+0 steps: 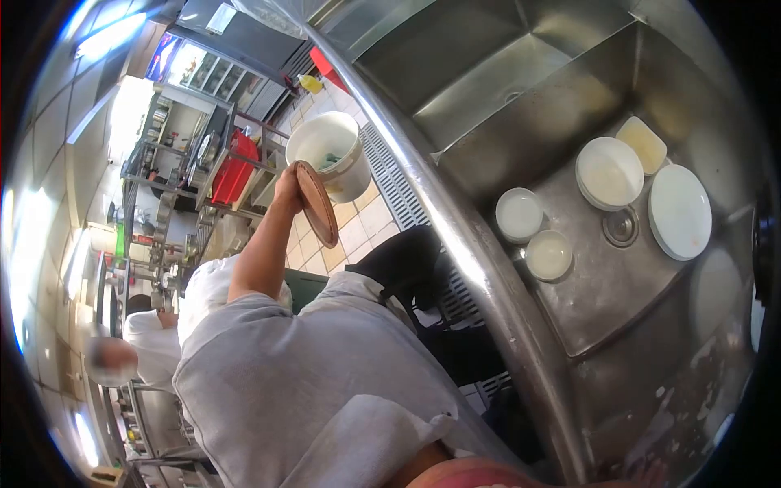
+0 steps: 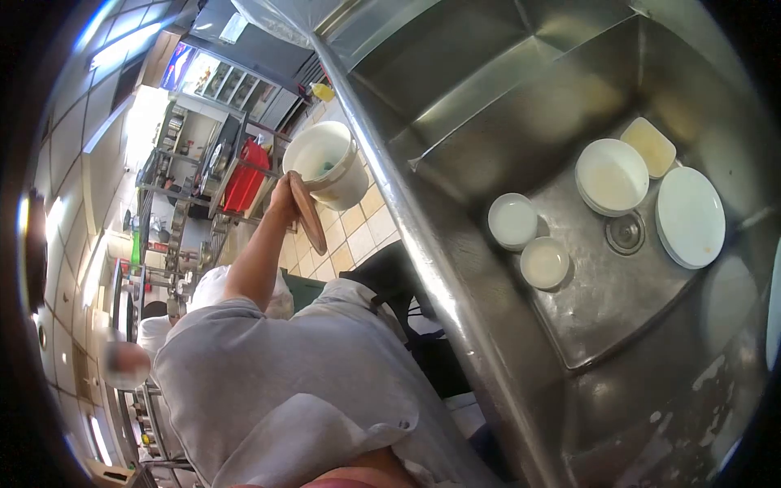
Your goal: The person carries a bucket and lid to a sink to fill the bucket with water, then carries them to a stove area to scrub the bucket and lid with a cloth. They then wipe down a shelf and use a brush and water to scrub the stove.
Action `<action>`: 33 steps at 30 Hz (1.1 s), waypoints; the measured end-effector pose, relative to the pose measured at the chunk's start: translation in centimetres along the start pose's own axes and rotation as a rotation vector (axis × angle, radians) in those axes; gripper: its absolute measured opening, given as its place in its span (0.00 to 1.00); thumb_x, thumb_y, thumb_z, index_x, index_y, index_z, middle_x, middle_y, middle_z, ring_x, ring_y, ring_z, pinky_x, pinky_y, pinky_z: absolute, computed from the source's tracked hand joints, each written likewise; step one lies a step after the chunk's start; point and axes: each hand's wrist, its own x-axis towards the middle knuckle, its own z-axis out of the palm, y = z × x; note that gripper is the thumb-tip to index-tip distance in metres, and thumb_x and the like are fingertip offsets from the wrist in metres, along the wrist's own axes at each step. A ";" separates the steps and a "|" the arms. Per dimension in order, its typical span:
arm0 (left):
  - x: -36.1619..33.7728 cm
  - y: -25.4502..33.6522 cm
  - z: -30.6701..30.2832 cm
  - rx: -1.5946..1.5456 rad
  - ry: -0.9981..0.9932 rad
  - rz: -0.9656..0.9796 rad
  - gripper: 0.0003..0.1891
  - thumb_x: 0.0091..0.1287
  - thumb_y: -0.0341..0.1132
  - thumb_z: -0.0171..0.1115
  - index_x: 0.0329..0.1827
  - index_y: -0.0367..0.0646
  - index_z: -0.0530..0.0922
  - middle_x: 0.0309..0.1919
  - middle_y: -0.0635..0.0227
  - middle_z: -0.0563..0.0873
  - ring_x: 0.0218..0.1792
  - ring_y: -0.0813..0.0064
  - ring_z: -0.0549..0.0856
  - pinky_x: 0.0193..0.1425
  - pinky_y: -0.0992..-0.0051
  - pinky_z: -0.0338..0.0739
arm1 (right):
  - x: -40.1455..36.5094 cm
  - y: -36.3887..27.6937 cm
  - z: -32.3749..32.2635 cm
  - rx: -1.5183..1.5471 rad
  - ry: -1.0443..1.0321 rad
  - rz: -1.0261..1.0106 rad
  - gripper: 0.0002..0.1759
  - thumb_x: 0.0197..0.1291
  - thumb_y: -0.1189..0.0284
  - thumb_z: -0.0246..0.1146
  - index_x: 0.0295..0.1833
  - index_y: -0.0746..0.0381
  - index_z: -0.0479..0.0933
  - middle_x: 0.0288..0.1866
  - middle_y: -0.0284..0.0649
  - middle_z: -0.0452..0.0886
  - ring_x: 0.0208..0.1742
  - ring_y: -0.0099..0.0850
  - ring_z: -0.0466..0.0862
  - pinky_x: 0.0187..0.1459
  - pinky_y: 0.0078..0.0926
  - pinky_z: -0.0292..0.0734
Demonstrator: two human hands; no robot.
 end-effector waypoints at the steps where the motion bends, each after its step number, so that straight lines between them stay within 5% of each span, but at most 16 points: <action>1: -0.6 0.4 0.5 0.027 0.000 0.013 0.20 0.74 0.46 0.59 0.56 0.39 0.80 0.45 0.57 0.88 0.43 0.58 0.89 0.51 0.54 0.87 | -0.5 0.6 0.0 0.009 -0.026 -0.005 0.39 0.75 0.52 0.51 0.79 0.69 0.55 0.81 0.59 0.57 0.81 0.56 0.58 0.76 0.65 0.51; 4: -0.8 0.5 0.7 -0.033 -0.065 0.066 0.20 0.73 0.46 0.59 0.57 0.38 0.80 0.48 0.58 0.88 0.45 0.59 0.88 0.52 0.54 0.86 | -1.9 1.8 0.1 0.032 -0.086 -0.009 0.47 0.73 0.48 0.53 0.83 0.69 0.48 0.85 0.61 0.50 0.85 0.59 0.51 0.80 0.72 0.43; 5: -1.5 1.0 2.1 0.016 0.007 0.057 0.20 0.79 0.53 0.48 0.53 0.47 0.79 0.35 0.65 0.82 0.35 0.64 0.84 0.38 0.60 0.82 | -2.5 2.0 0.2 0.027 -0.097 -0.014 0.49 0.73 0.47 0.54 0.85 0.68 0.45 0.86 0.62 0.48 0.86 0.60 0.49 0.81 0.74 0.41; 9: -2.2 0.6 2.8 -0.003 0.015 0.028 0.19 0.73 0.45 0.59 0.57 0.40 0.80 0.48 0.58 0.87 0.46 0.59 0.88 0.53 0.54 0.85 | -1.8 2.3 0.1 0.021 -0.081 -0.011 0.42 0.74 0.51 0.52 0.81 0.69 0.52 0.83 0.62 0.53 0.84 0.60 0.54 0.80 0.69 0.48; 12: -1.5 0.0 2.7 0.079 0.007 0.001 0.22 0.79 0.53 0.48 0.57 0.46 0.80 0.43 0.59 0.85 0.42 0.59 0.85 0.46 0.54 0.81 | -2.1 2.3 0.3 0.028 -0.051 0.000 0.37 0.76 0.54 0.51 0.78 0.69 0.57 0.82 0.62 0.57 0.82 0.60 0.58 0.79 0.64 0.53; 15: -0.6 -0.4 2.1 0.031 0.007 0.013 0.25 0.79 0.54 0.46 0.63 0.46 0.79 0.51 0.57 0.86 0.51 0.57 0.85 0.54 0.52 0.81 | -2.0 1.8 0.2 0.031 -0.021 0.004 0.32 0.77 0.58 0.50 0.75 0.69 0.62 0.80 0.62 0.61 0.80 0.60 0.61 0.79 0.60 0.58; 18: 0.4 -0.3 0.9 0.010 -0.024 -0.011 0.19 0.74 0.48 0.61 0.56 0.42 0.82 0.49 0.59 0.88 0.46 0.59 0.88 0.54 0.54 0.85 | -1.8 1.0 -0.1 0.039 0.036 -0.016 0.28 0.78 0.61 0.48 0.73 0.69 0.67 0.78 0.61 0.65 0.79 0.60 0.65 0.78 0.56 0.63; 19: 1.2 -0.3 0.6 0.107 -0.001 0.003 0.28 0.79 0.56 0.45 0.65 0.45 0.79 0.58 0.53 0.86 0.57 0.54 0.84 0.63 0.52 0.80 | -1.6 0.5 0.1 0.048 0.067 -0.026 0.27 0.78 0.62 0.48 0.72 0.69 0.69 0.77 0.61 0.67 0.78 0.60 0.66 0.78 0.54 0.65; 20: 1.7 -0.1 0.2 0.094 -0.035 0.000 0.28 0.79 0.57 0.45 0.65 0.45 0.79 0.58 0.54 0.86 0.56 0.54 0.85 0.63 0.52 0.80 | -1.6 0.3 0.8 0.366 0.210 0.066 0.26 0.78 0.63 0.48 0.71 0.69 0.69 0.77 0.61 0.67 0.77 0.60 0.68 0.77 0.54 0.66; 26: -3.7 2.1 2.5 0.107 -0.004 -0.011 0.25 0.79 0.54 0.47 0.62 0.44 0.80 0.53 0.58 0.87 0.52 0.56 0.86 0.59 0.51 0.82 | -0.4 -0.3 1.0 0.073 0.220 0.069 0.24 0.78 0.62 0.50 0.71 0.62 0.72 0.76 0.54 0.71 0.73 0.54 0.74 0.71 0.53 0.71; 29: -2.5 2.2 1.8 0.083 -0.030 0.054 0.21 0.76 0.52 0.57 0.55 0.44 0.83 0.49 0.58 0.89 0.49 0.57 0.87 0.58 0.54 0.84 | -0.5 1.3 -1.0 0.264 0.179 0.044 0.22 0.73 0.62 0.54 0.68 0.58 0.75 0.72 0.51 0.74 0.70 0.54 0.76 0.68 0.54 0.73; 33: -2.0 2.7 1.8 0.091 -0.045 0.086 0.20 0.77 0.51 0.54 0.55 0.44 0.83 0.50 0.58 0.89 0.49 0.56 0.87 0.60 0.52 0.82 | -3.9 7.8 -1.0 0.352 0.146 0.095 0.22 0.68 0.62 0.57 0.65 0.56 0.77 0.68 0.49 0.77 0.67 0.54 0.77 0.66 0.55 0.73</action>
